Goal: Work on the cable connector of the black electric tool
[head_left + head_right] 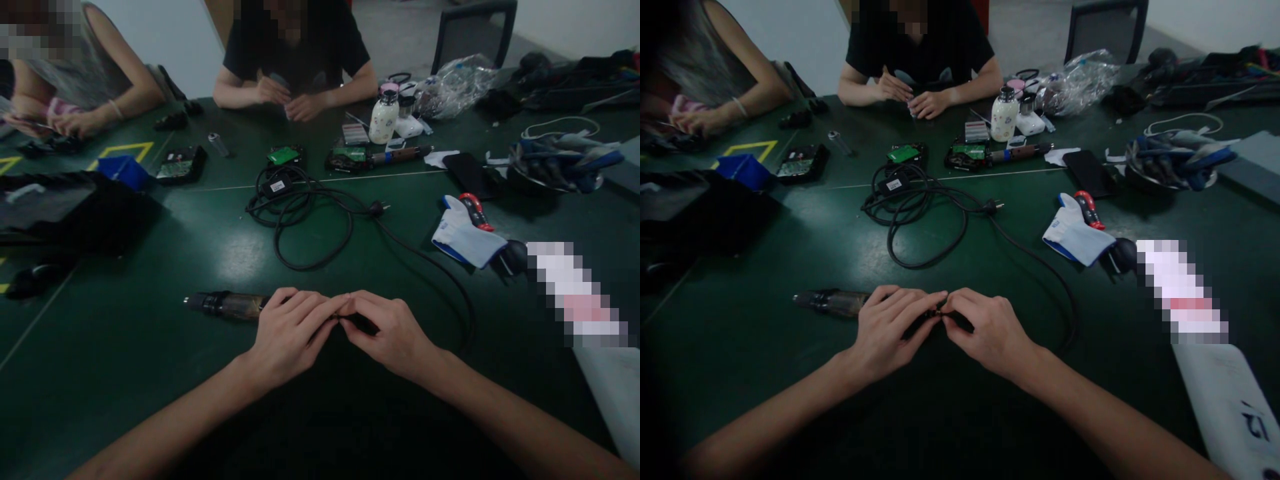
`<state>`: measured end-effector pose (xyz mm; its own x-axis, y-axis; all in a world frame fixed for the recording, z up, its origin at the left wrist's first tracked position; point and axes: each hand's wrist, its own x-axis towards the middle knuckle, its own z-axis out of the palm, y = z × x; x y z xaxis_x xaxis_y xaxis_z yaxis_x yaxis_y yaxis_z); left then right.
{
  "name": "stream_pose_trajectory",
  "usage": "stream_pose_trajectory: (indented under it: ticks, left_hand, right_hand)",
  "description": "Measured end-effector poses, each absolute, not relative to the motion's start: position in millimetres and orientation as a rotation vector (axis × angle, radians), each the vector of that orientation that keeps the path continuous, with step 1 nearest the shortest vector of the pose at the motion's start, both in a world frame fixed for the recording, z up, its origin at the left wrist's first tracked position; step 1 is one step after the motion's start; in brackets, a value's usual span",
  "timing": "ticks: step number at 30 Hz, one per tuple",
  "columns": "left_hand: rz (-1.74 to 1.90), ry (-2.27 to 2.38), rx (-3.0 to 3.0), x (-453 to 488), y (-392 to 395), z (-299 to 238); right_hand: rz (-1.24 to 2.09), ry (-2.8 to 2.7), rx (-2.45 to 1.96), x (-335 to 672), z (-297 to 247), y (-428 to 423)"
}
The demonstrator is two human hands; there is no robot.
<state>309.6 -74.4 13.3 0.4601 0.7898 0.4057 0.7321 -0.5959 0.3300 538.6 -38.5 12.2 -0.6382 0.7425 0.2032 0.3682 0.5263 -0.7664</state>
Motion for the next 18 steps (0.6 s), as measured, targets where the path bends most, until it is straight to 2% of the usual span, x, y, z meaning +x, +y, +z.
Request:
stream_pose_trajectory:
  ticks: [18]
  left_hand:
    - [0.759, 1.331, 2.620, 308.1, -74.7, 12.0]
  right_hand:
    - [0.967, -2.254, -0.905, 538.9, 10.9, -38.1]
